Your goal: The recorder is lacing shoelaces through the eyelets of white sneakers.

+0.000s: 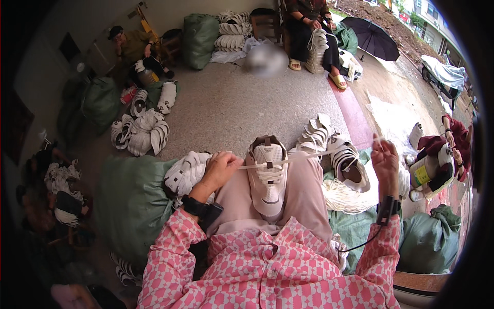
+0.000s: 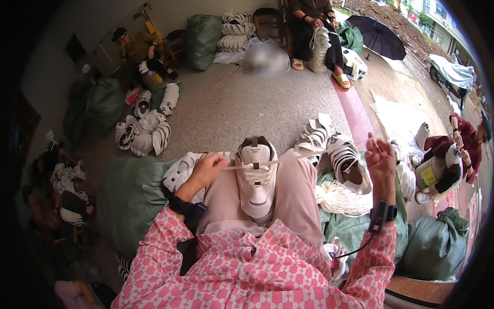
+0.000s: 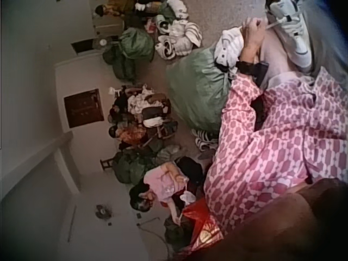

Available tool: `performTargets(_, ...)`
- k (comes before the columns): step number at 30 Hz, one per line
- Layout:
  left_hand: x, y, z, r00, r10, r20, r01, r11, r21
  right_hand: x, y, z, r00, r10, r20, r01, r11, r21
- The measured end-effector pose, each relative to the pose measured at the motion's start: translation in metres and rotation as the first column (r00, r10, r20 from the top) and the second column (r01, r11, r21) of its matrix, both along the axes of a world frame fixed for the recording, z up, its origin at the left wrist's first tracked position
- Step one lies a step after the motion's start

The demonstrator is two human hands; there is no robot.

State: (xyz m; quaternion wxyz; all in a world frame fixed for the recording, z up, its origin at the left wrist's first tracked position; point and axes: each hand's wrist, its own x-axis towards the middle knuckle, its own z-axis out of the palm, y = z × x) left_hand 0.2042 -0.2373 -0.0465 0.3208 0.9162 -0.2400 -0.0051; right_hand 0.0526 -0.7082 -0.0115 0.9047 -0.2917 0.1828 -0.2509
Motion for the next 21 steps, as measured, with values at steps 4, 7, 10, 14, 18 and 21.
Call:
performTargets(4,-0.004,-0.005,-0.007,0.975,-0.090,0.202,0.068,0.991,0.114,-0.024,-0.094,-0.062,0.975,-0.151,0.165,0.086,0.933,0.351)
performTargets(7,-0.001,-0.007,-0.008,0.971,-0.178,0.159,0.165,0.982,0.088,-0.023,-0.110,-0.090,0.974,-0.171,0.151,0.101,0.917,0.387)
performTargets(10,0.007,0.001,-0.004,0.996,-0.094,-0.007,0.094,0.994,-0.057,-0.006,-0.078,-0.096,0.989,-0.134,0.066,0.103,0.933,0.345)
performTargets(14,-0.008,-0.016,0.015,0.942,0.028,0.336,-0.021,0.999,-0.025,0.002,-0.036,-0.087,0.978,-0.047,-0.202,0.021,0.991,-0.133)
performTargets(18,-0.033,-0.040,0.034,0.769,-0.126,0.627,0.126,0.991,0.045,0.012,0.025,-0.072,0.881,-0.085,-0.465,-0.222,0.793,-0.567)
performTargets(21,-0.043,-0.049,0.028,0.779,-0.208,0.592,0.204,0.976,0.073,0.016,0.105,-0.025,0.754,0.438,-0.489,-0.640,0.656,-0.401)
